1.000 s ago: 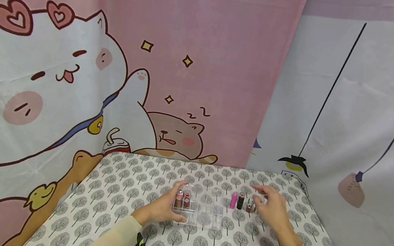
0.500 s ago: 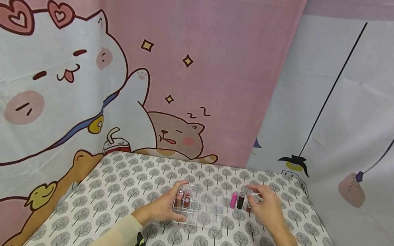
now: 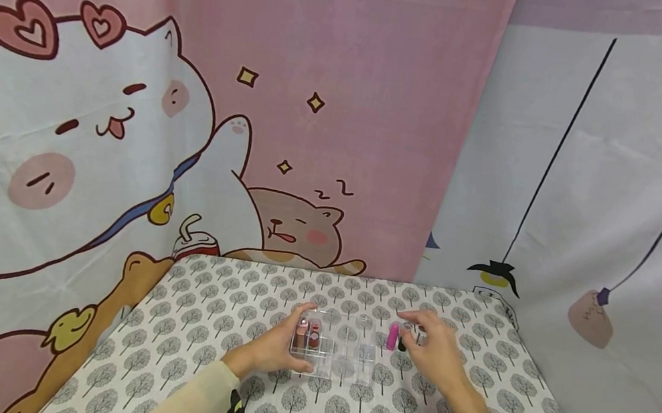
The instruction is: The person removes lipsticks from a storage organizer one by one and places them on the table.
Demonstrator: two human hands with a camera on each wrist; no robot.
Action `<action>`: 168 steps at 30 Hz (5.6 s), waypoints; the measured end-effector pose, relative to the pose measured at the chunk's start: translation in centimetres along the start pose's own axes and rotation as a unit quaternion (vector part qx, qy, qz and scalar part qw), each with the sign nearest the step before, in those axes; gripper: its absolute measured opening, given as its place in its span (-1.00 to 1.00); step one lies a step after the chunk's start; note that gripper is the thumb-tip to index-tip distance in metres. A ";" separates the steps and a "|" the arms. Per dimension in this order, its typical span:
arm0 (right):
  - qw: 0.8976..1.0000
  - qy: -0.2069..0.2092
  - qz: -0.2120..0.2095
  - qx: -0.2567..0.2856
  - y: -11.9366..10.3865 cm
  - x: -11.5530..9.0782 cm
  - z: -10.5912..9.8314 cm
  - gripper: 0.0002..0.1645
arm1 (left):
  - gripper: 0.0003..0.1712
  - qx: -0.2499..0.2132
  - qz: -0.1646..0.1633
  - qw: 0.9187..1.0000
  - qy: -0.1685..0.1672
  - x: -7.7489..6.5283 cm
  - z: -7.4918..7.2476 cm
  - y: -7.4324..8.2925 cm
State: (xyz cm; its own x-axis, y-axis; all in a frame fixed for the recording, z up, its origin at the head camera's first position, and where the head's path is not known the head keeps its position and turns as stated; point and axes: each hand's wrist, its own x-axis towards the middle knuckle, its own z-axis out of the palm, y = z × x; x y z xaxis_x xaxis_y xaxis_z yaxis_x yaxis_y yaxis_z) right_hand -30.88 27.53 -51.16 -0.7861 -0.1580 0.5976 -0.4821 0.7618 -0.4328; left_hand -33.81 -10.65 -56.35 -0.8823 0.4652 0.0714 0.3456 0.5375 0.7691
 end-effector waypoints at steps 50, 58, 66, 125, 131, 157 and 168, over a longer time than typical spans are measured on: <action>0.987 -0.122 -0.065 0.083 -6.3 0.7 9.1 -0.52 | 0.59 0.007 0.013 1.000 0.001 0.1 -0.1 -0.2; 0.985 -0.148 -0.060 0.069 -7.0 1.0 10.0 -0.52 | 0.61 0.002 0.016 1.000 -0.002 0.1 -0.2 -0.2; 0.983 -0.152 -0.074 0.077 -7.5 1.3 11.0 -0.55 | 0.60 -0.004 0.017 1.000 -0.007 0.2 -0.3 -0.3; 0.982 -0.154 -0.023 0.112 -8.0 1.9 13.2 -0.71 | 0.59 0.000 0.037 0.999 -0.007 0.3 -0.2 -0.4; 0.981 -0.155 -0.008 0.113 -8.2 1.8 13.1 -0.70 | 0.60 0.000 0.034 0.999 -0.005 0.2 -0.2 -0.4; 0.987 -0.112 -0.024 0.115 -8.7 2.1 11.2 -0.70 | 0.59 0.000 0.034 0.999 -0.007 0.4 0.0 -0.4; 0.988 -0.095 -0.030 0.121 -9.1 2.4 9.9 -0.66 | 0.58 -0.003 0.037 0.999 -0.006 0.3 -0.2 -0.4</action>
State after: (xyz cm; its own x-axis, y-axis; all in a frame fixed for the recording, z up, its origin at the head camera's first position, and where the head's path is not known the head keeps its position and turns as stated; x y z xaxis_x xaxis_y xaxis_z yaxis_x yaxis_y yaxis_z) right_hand -32.23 13.99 -52.43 -0.8007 -0.3312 0.4992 -0.5903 0.5785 -0.5630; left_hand -34.24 -10.84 -56.51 -0.8505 0.5122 0.1193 0.4074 0.4981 0.7654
